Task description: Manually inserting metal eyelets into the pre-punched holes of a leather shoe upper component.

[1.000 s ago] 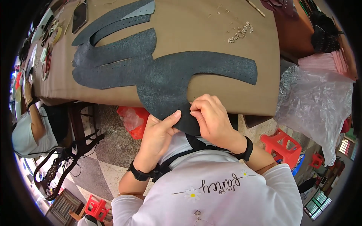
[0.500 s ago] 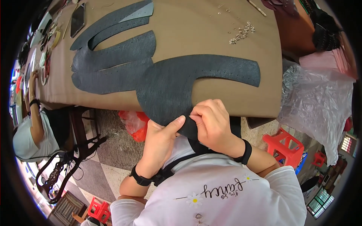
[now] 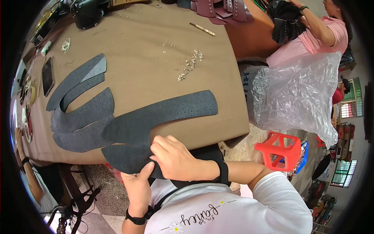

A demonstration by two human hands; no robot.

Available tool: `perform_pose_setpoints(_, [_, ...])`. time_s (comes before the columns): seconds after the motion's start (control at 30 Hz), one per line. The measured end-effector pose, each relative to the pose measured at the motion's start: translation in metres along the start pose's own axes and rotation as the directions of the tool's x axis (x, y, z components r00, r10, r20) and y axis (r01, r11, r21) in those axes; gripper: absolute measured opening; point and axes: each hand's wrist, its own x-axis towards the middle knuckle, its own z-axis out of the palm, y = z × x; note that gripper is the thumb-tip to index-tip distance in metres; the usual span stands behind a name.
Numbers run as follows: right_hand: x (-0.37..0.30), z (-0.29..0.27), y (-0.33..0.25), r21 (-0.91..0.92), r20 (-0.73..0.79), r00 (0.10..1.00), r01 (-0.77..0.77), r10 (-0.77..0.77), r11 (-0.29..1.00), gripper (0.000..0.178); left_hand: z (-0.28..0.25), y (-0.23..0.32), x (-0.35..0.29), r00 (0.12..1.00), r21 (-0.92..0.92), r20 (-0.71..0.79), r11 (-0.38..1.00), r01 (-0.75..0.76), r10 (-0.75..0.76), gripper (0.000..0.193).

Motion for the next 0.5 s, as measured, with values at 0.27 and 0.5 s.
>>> perform_pose_setpoints(0.27, [0.002,0.002,0.007,0.232,0.035,0.998,-0.052,0.045,0.971,0.013,-0.008,-0.006,0.015,0.995,-0.005,0.014,0.995,-0.097,0.097,0.035])
perform_pose_setpoints(0.5, [-0.002,0.002,0.003,0.268,0.015,0.997,-0.076,0.074,0.96,0.013,-0.011,-0.007,0.007,0.991,0.122,0.06,0.984,-0.13,0.123,0.037])
